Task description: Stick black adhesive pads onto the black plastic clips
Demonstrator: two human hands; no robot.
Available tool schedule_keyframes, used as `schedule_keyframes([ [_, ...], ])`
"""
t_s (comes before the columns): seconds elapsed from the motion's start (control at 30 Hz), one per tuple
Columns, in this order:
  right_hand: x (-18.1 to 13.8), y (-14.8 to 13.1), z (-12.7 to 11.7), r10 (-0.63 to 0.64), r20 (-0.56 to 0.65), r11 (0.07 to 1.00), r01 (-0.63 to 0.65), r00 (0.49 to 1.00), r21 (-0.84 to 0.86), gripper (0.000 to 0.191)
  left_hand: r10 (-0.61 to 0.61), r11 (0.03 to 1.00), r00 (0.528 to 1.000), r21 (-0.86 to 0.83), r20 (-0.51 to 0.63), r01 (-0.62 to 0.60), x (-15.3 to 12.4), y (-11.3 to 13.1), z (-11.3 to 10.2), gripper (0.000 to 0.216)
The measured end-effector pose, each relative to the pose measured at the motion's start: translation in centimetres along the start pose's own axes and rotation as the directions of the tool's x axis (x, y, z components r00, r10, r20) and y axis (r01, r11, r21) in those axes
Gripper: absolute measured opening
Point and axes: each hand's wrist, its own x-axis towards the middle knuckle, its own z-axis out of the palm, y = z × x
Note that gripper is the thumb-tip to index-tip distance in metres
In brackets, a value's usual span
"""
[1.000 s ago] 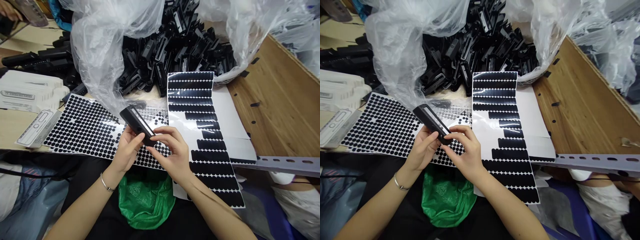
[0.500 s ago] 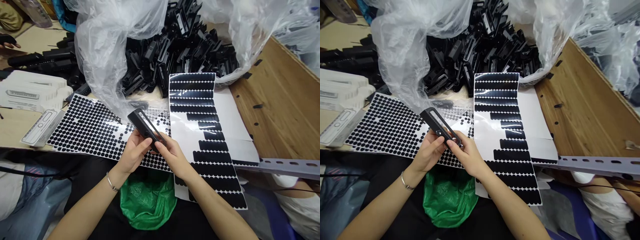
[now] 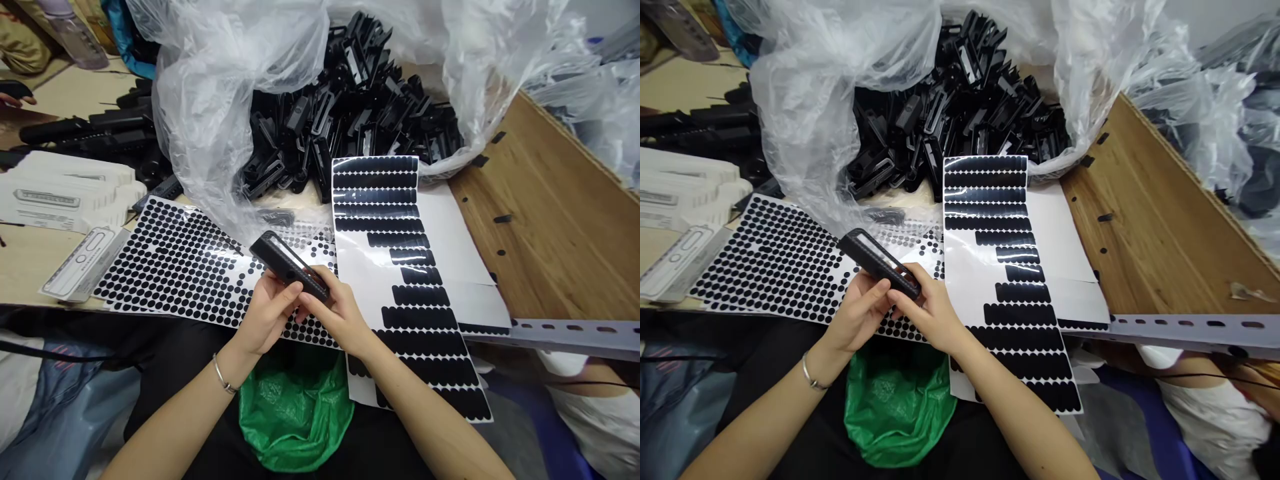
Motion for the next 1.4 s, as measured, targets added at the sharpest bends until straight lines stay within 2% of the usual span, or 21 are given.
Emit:
schedule_keyframes([
  [0.13, 0.5, -1.1, -1.6, -0.035, 0.221, 0.991, 0.062, 0.975, -0.115, 0.037, 0.082, 0.997, 0.993, 0.003, -0.080, -0.082, -0.3, 0.3, 0.1, 0.025],
  [0.2, 0.8, -1.4, -2.8, -0.061, 0.301, 0.989, 0.098, 0.952, -0.108, 0.044, 0.054, 0.998, 0.998, 0.015, -0.038, -0.053, -0.6, 0.6, -0.1, 0.023],
  [0.27, 1.0, -1.3, -3.8, -0.087, 0.260, 0.988, 0.117, 0.962, -0.100, 0.045, 0.039, 0.996, 0.997, 0.074, 0.065, -0.044, -0.8, 1.0, -0.5, 0.021],
  [0.33, 1.4, -0.8, -4.5, -0.086, 0.112, 0.959, 0.113, 0.990, -0.260, 0.038, 0.069, 0.969, 0.986, 0.224, 0.149, -0.102, -1.1, 1.4, -1.0, 0.025],
  [0.37, 1.6, -0.4, -4.7, -0.084, 0.037, 0.911, 0.092, 0.996, -0.403, 0.033, 0.086, 0.931, 0.979, 0.335, 0.185, -0.145, -1.1, 1.5, -1.3, 0.031],
  [0.43, 2.2, 0.4, -4.8, -0.082, -0.058, 0.737, 0.022, 0.995, -0.675, 0.028, 0.094, 0.798, 0.950, 0.548, 0.299, -0.252, -1.2, 1.7, -1.5, 0.037],
  [0.5, 2.8, 1.1, -4.7, -0.080, -0.072, 0.582, -0.012, 0.994, -0.813, 0.032, 0.095, 0.669, 0.898, 0.640, 0.430, -0.377, -1.1, 1.7, -1.6, 0.029],
  [0.53, 3.1, 1.4, -4.6, -0.079, -0.066, 0.543, -0.012, 0.995, -0.840, 0.034, 0.119, 0.625, 0.874, 0.648, 0.470, -0.434, -1.0, 1.6, -1.5, 0.024],
  [0.6, 3.4, 1.7, -4.5, -0.086, -0.053, 0.512, -0.002, 0.995, -0.859, 0.035, 0.224, 0.549, 0.854, 0.663, 0.470, -0.509, -0.7, 1.5, -1.3, 0.017],
  [0.7, 3.6, 1.9, -4.4, -0.099, -0.049, 0.499, 0.007, 0.994, -0.867, 0.027, 0.407, 0.414, 0.825, 0.727, 0.391, -0.548, 0.4, 1.7, -1.1, 0.010],
  [0.8, 3.8, 1.9, -4.4, -0.109, -0.099, 0.555, -0.023, 0.989, -0.832, 0.017, 0.522, 0.268, 0.791, 0.819, 0.319, -0.507, 2.8, 3.3, -0.9, 0.004],
  [0.83, 3.9, 1.9, -4.3, -0.111, -0.124, 0.578, -0.038, 0.986, -0.815, 0.014, 0.500, 0.175, 0.804, 0.871, 0.323, -0.459, 4.0, 4.1, -0.8, 0.007],
  [0.9, 4.1, 2.1, -4.2, -0.113, -0.168, 0.610, -0.065, 0.979, -0.790, 0.011, 0.408, -0.145, 0.852, 0.945, 0.327, -0.293, 6.8, 5.8, -0.7, 0.014],
  [0.93, 4.3, 2.2, -4.2, -0.115, -0.184, 0.616, -0.075, 0.976, -0.784, 0.010, 0.407, -0.201, 0.858, 0.947, 0.314, -0.251, 8.2, 6.5, -0.7, 0.018],
  [1.03, 4.7, 2.5, -4.1, -0.112, -0.219, 0.628, -0.102, 0.969, -0.771, 0.008, 0.428, -0.272, 0.858, 0.946, 0.285, -0.178, 12.1, 8.2, -0.5, 0.033],
  [1.13, 5.0, 2.7, -4.1, -0.102, -0.246, 0.634, -0.127, 0.964, -0.763, 0.012, 0.465, -0.297, 0.854, 0.950, 0.233, -0.098, 14.5, 8.9, -0.1, 0.044],
  [1.3, 5.9, 2.6, -4.2, -0.075, -0.249, 0.630, -0.148, 0.965, -0.762, 0.013, 0.469, -0.278, 0.866, 0.960, 0.172, -0.040, 15.1, 9.1, 0.1, 0.035],
  [1.4, 6.3, 2.4, -4.5, -0.050, -0.242, 0.631, -0.157, 0.969, -0.760, 0.013, 0.482, -0.232, 0.859, 0.970, 0.173, -0.065, 14.1, 8.9, -0.3, 0.044],
])
